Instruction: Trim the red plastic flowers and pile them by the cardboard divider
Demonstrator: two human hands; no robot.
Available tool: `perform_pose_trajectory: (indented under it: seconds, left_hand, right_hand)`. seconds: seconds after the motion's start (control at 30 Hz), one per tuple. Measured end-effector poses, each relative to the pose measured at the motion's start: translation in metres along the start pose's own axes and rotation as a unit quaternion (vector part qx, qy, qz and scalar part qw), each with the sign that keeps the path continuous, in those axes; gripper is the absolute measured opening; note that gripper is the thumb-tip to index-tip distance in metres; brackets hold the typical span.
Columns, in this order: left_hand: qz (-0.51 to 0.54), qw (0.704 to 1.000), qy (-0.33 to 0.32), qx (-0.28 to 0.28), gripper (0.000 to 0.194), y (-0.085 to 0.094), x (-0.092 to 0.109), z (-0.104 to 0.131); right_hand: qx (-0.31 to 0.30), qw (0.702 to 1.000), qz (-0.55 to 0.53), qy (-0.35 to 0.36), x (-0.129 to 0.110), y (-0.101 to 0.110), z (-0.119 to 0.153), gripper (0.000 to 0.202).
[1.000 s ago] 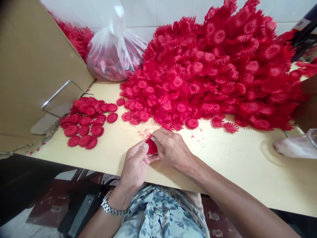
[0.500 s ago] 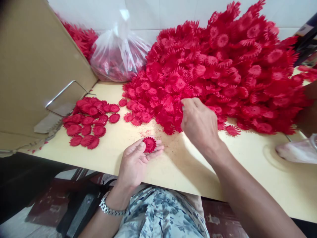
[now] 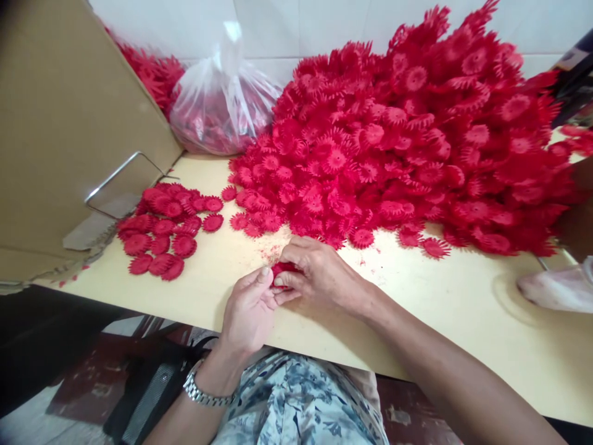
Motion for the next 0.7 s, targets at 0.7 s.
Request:
perform_pose_trajectory:
  seconds: [0.7]
  left_hand:
    - [-0.012, 1.000, -0.003, 0.003, 0.021, -0.008, 0.004, -0.002]
  right_hand:
    - [0.347, 0.858, 0.357, -0.125, 0.039, 0.087, 0.012, 0.035]
Point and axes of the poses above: each hand's wrist, its own z-axis away from the middle knuckle, its own y-axis out of the back of the hand, x = y × z, the point moved 6 cm from there along -z, towards the middle knuckle, and after that the axes turned 11 degrees about -y, right-handed, at the moved point
